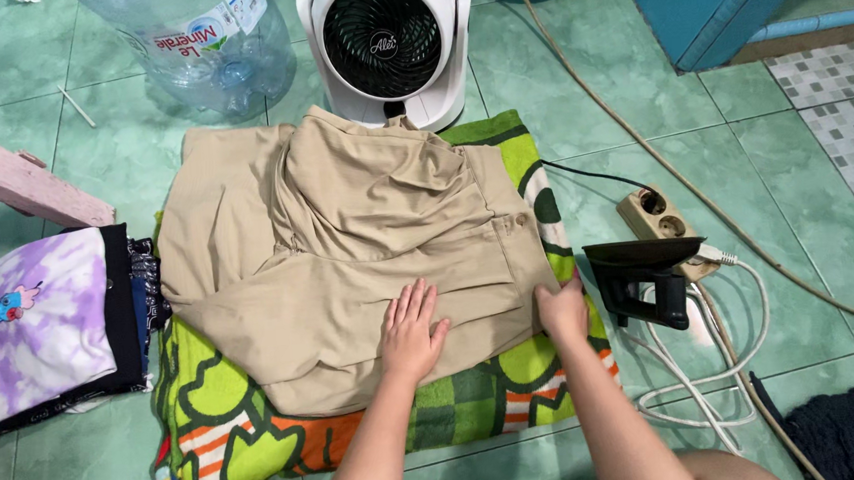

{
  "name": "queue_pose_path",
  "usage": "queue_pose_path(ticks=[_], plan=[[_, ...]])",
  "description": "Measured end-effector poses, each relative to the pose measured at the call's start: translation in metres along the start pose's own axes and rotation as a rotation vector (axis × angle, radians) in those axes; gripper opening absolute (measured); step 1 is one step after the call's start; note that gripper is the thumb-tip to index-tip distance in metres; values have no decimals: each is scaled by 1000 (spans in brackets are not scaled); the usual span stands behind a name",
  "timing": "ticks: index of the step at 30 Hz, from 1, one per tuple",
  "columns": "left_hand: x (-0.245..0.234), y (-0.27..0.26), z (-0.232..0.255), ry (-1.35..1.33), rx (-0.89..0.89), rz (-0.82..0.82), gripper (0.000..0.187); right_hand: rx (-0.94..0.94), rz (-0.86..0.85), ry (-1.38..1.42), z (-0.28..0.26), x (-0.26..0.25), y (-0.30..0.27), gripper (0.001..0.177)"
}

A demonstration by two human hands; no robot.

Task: The person irons a pair of beige trousers on a mat on the floor, using an iron to press wrinkles out of various sections of the garment including the legs and waist.

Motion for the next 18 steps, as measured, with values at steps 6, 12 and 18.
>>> queue_pose_path(ticks=[6,12,18], plan=[[1,2,1,65,-7,-12,67,-192,83,-50,-14,-7,1,37],[2,1,2,103,-17,-47,68,-610,269,-361,-59,-14,-52,10],[3,3,3,122,-44,-81,69,-739,243,-202,-73,-9,-76,14]])
Point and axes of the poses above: each hand's wrist, its own y-axis towards the middle knuckle, its own x-axis out of the palm, z = x × y, the point moved 5 cm from there along y, towards the middle knuckle, and after that the axes turned 2 degrees about -z, right-handed, at the moved point
